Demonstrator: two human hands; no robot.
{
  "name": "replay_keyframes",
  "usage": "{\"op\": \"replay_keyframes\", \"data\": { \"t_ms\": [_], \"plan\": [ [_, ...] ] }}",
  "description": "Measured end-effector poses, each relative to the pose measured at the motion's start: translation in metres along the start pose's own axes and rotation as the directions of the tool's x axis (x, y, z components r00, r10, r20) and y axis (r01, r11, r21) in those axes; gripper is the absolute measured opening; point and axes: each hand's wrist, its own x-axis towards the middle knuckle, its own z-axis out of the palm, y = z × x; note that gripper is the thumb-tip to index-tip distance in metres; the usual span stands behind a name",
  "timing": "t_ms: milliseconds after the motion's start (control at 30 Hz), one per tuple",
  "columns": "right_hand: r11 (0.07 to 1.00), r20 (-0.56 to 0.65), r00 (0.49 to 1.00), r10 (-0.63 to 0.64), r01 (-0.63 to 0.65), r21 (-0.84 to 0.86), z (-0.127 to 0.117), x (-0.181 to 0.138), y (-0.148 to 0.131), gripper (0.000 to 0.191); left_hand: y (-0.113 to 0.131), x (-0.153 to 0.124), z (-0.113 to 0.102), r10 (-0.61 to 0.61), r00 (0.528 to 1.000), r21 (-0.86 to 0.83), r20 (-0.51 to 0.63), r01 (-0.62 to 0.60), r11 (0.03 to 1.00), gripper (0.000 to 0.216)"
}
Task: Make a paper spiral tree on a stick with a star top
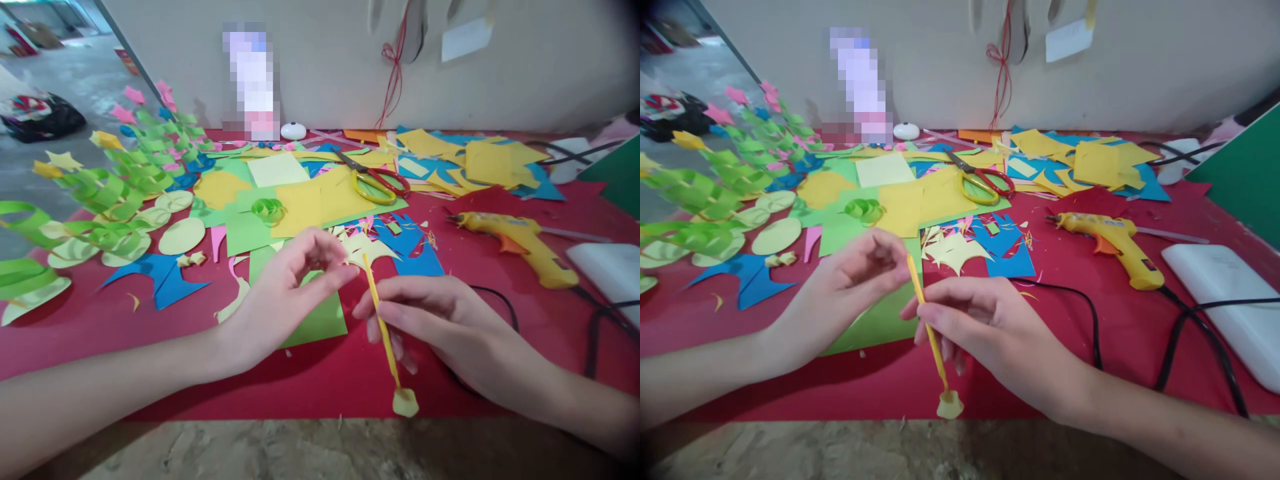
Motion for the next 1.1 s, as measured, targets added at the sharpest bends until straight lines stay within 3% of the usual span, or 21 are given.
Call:
{"op": "replay_keyframes", "data": {
  "t_ms": [67,267,533,933,1100],
  "plan": [
    [0.999,0.017,1.0,0.009,-0.01,0.042,0.0,0.001,-0.001,0.015,-0.004,0.0,0.0,-0.006,1.0,-0.104,-0.001,0.005,0.995,0.023],
    [0.996,0.06,0.998,0.033,-0.038,0.079,0.0,0.004,0.0,0.019,-0.009,-0.001,-0.002,-0.009,0.979,-0.344,0.202,0.08,0.936,0.017],
    [0.993,0.133,0.988,0.081,-0.092,0.079,0.0,0.002,0.0,0.022,0.0,-0.004,-0.003,-0.071,0.954,-0.301,0.291,0.162,0.94,0.015],
    [0.993,0.143,0.984,0.104,-0.111,0.04,0.0,0.004,-0.001,0.023,0.0,-0.004,0.001,-0.075,0.969,-0.343,0.235,0.155,0.927,0.013],
    [0.993,0.09,0.991,0.1,-0.105,0.055,0.002,0.004,0.0,0.02,-0.002,-0.004,0.0,-0.104,0.991,-0.364,0.088,0.129,0.923,0.011]
  ]
}}
